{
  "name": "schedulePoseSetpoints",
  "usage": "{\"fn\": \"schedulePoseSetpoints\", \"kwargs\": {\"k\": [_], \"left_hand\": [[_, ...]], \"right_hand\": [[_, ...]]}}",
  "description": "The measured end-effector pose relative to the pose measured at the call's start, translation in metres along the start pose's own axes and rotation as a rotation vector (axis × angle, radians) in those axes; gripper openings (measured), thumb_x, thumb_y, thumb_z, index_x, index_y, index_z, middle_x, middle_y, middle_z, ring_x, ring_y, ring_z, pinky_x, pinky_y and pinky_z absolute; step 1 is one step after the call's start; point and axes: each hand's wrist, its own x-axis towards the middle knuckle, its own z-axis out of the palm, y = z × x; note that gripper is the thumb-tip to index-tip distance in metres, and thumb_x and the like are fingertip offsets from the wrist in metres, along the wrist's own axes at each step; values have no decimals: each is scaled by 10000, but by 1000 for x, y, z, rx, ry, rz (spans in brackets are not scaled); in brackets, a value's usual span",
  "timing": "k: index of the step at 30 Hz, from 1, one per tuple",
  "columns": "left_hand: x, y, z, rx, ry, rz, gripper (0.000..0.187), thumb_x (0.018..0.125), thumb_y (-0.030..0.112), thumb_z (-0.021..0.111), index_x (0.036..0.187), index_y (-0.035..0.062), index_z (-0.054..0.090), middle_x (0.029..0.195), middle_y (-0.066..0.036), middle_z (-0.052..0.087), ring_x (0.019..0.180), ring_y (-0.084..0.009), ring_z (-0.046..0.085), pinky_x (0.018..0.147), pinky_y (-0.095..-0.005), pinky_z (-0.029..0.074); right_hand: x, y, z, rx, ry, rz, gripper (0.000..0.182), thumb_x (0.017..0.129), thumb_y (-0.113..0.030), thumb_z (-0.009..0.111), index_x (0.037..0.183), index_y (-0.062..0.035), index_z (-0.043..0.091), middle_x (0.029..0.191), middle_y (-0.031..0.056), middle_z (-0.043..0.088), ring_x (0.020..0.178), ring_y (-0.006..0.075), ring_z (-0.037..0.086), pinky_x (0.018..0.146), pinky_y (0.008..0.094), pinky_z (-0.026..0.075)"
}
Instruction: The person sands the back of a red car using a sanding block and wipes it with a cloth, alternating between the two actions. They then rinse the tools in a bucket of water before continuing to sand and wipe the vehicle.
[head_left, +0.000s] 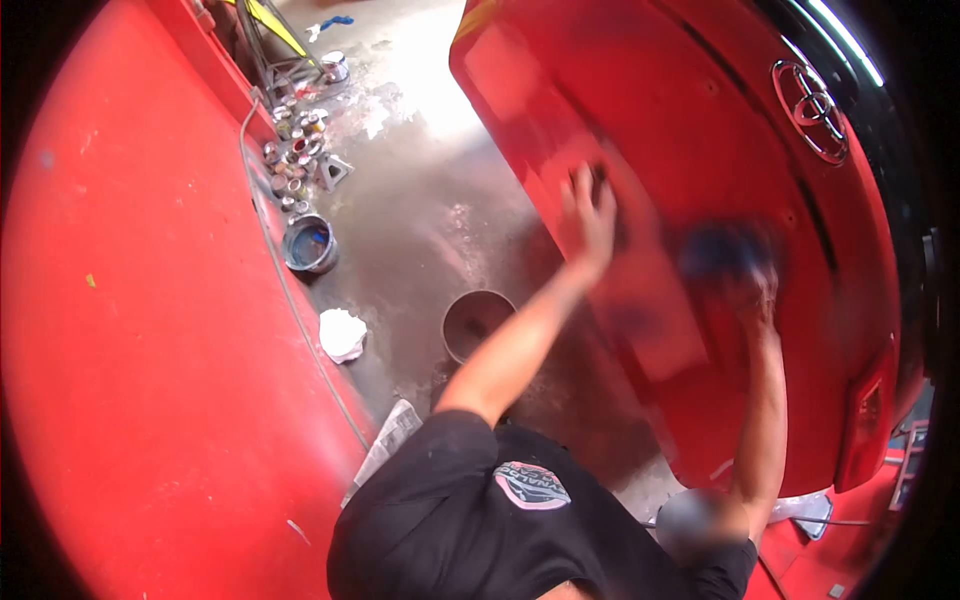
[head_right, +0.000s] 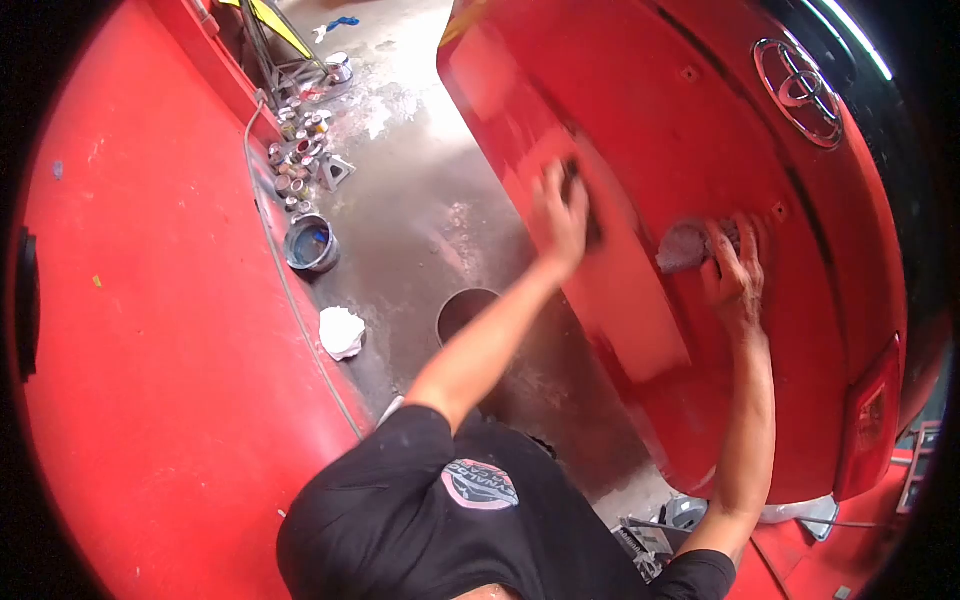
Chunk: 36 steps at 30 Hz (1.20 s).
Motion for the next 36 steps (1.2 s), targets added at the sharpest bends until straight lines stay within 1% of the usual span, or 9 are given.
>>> {"fn": "schedulePoseSetpoints", "kwargs": {"k": [2, 4, 9, 13, 20, 25, 27, 32, 36], "left_hand": [[-17, 5, -3, 51, 60, 164, 530, 1091, 331, 617, 1544, 63, 554, 1476, -271, 629, 1363, -479, 576, 1143, -533, 479], [16, 1, 6, -72, -172, -191, 449, 1088, 315, 618, 1468, 76, 600, 1375, -252, 671, 1317, -473, 607, 1099, -546, 494], [132, 11, 17, -17, -147, -417, 362, 1076, 309, 633, 1353, 76, 616, 1232, -234, 684, 1203, -449, 664, 980, -526, 544], [-10, -19, 9, 13, -14, -47, 464, 1082, 322, 630, 1481, 90, 585, 1330, -272, 652, 1246, -457, 656, 1018, -536, 541], [151, 2, 17, 28, -193, -335, 458, 1074, 355, 632, 1467, 124, 581, 1337, -290, 666, 1157, -511, 686, 938, -584, 565], [10, -16, 8, -25, -124, -196, 543, 1075, 337, 644, 1496, 5, 557, 1484, -265, 632, 1402, -466, 578, 1177, -519, 469], [-17, -16, 3, -11, -50, 20, 483, 1074, 329, 634, 1443, 22, 581, 1433, -246, 656, 1347, -458, 611, 1120, -524, 500], [142, -5, 23, -17, -150, -286, 356, 1061, 324, 619, 1290, 52, 598, 1224, -226, 715, 1152, -456, 670, 976, -552, 531], [49, -36, 36, -51, 15, -83, 462, 1061, 286, 662, 1426, 8, 616, 1310, -259, 691, 1249, -449, 657, 1041, -518, 532]], "right_hand": [[-4, 5, 2, -18, -1, -4, 595, 778, -69, 744, 1372, -95, 720, 1454, 225, 575, 1393, 477, 511, 1236, 632, 382], [-4, 5, 1, -28, -9, -15, 598, 778, -66, 742, 1375, -97, 720, 1456, 225, 574, 1390, 478, 512, 1236, 632, 383], [-4, 1, -3, -6, -28, -3, 611, 762, -53, 754, 1370, -99, 722, 1456, 209, 577, 1386, 468, 518, 1231, 637, 388], [-5, 3, 9, 23, 41, 18, 596, 762, -62, 767, 1355, -106, 727, 1450, 207, 580, 1385, 465, 520, 1235, 643, 382], [1, -2, -5, -2, -16, -13, 594, 753, -63, 763, 1344, -108, 727, 1426, 201, 587, 1386, 459, 520, 1227, 638, 400], [0, -6, 1, 63, -25, 92, 598, 743, -70, 768, 1338, -111, 729, 1418, 208, 584, 1385, 462, 517, 1246, 649, 370], [0, 2, 0, -37, -10, 18, 593, 749, -68, 765, 1339, -116, 732, 1432, 208, 580, 1387, 469, 514, 1243, 642, 374], [-2, -1, -1, 8, -18, 18, 584, 749, -69, 767, 1331, -113, 739, 1445, 202, 585, 1391, 459, 516, 1239, 626, 383], [1, -4, -2, 26, 19, 43, 563, 754, -87, 780, 1316, -108, 745, 1428, 193, 599, 1384, 443, 527, 1242, 619, 385]]}}
